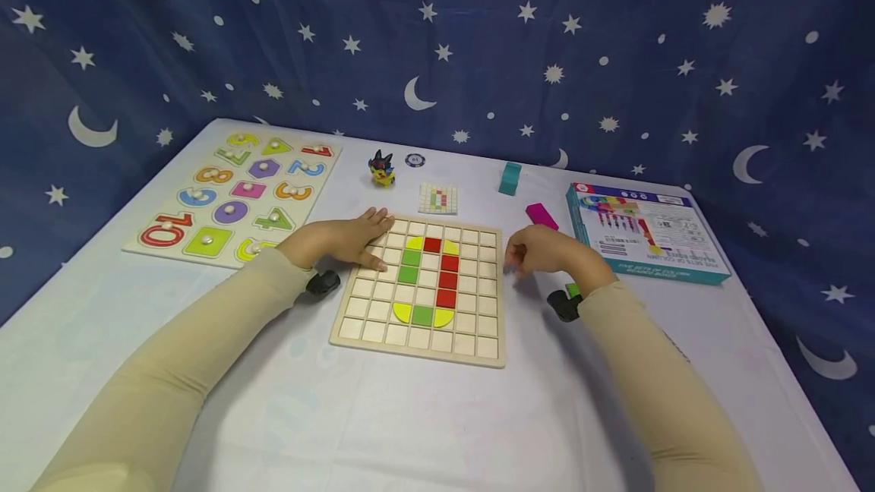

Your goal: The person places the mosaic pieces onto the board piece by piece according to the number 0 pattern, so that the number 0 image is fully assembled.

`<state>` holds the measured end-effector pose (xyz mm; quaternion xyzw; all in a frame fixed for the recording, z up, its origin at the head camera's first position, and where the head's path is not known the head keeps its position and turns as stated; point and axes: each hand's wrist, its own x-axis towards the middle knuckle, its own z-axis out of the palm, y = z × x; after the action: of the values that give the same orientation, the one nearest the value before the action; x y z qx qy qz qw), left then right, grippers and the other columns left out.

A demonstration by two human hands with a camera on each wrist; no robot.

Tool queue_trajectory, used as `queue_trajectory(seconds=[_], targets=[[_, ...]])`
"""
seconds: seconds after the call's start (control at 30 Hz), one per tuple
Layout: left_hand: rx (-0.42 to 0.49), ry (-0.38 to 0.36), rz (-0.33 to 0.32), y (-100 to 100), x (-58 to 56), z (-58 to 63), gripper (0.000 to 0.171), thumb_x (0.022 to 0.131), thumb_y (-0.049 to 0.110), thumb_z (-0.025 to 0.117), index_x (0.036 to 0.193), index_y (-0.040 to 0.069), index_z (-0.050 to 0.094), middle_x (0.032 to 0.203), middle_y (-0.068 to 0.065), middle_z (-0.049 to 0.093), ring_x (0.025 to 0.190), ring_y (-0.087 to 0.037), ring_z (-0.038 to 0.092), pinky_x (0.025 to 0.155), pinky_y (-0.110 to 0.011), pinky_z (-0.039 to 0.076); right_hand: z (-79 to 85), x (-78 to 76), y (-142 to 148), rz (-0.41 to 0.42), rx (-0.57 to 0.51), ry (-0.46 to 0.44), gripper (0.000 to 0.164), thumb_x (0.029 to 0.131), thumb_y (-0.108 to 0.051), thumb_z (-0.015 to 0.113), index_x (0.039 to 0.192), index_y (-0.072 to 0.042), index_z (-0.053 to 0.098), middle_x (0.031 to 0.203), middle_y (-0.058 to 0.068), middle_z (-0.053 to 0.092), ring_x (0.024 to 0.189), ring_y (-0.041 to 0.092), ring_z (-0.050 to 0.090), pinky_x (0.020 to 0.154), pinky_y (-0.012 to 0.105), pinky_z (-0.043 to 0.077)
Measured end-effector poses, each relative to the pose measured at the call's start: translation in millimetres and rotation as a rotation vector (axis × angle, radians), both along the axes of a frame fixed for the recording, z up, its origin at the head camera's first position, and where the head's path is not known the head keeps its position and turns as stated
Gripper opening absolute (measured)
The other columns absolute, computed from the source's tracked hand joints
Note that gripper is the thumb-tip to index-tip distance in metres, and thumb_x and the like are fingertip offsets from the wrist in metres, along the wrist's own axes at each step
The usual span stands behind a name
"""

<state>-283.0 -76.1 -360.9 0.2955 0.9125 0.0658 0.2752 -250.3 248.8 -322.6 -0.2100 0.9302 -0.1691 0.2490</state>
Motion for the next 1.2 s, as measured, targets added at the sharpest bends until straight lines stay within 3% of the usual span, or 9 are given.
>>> queue_trajectory(seconds=[0.53, 0.77, 1.2], targets=[[0.019, -0.002, -0.008, -2, -0.7, -2.6, 0.095, 0.087, 0.049, 0.055, 0.147, 0.004, -0.002, 0.153, -0.017, -0.011, 0.140, -0.033, -0.013, 0.115, -0.045, 0.001, -15.6, 25.3, 82, -0.221, -0.011, -0.065, 0.028, 0.073, -0.002, 0.072, 0.100, 0.001, 0.064, 0.090, 0.009, 0.061, 0.083, 0.020, 0.051, 0.075, 0.033, 0.048], [0.015, 0.006, -0.010, -1, -1.2, -2.0, 0.095, 0.087, 0.049, 0.055, 0.148, 0.004, -0.002, 0.153, -0.016, -0.011, 0.140, -0.033, -0.013, 0.115, -0.045, 0.002, -22.8, 33.1, 83, -0.279, -0.025, -0.057, 0.028, 0.073, -0.005, 0.073, 0.098, -0.001, 0.063, 0.085, 0.006, 0.057, 0.083, 0.021, 0.049, 0.073, 0.030, 0.044], [0.015, 0.004, -0.002, -1, -0.6, -1.7, 0.095, 0.086, 0.048, 0.056, 0.148, 0.004, -0.002, 0.153, -0.016, -0.011, 0.141, -0.032, -0.012, 0.115, -0.045, 0.002, -20.9, 34.0, 59, -0.218, -0.028, 0.018, 0.014, 0.074, -0.004, 0.072, 0.086, -0.005, 0.065, 0.077, 0.002, 0.056, 0.076, 0.018, 0.048, 0.064, 0.028, 0.041]])
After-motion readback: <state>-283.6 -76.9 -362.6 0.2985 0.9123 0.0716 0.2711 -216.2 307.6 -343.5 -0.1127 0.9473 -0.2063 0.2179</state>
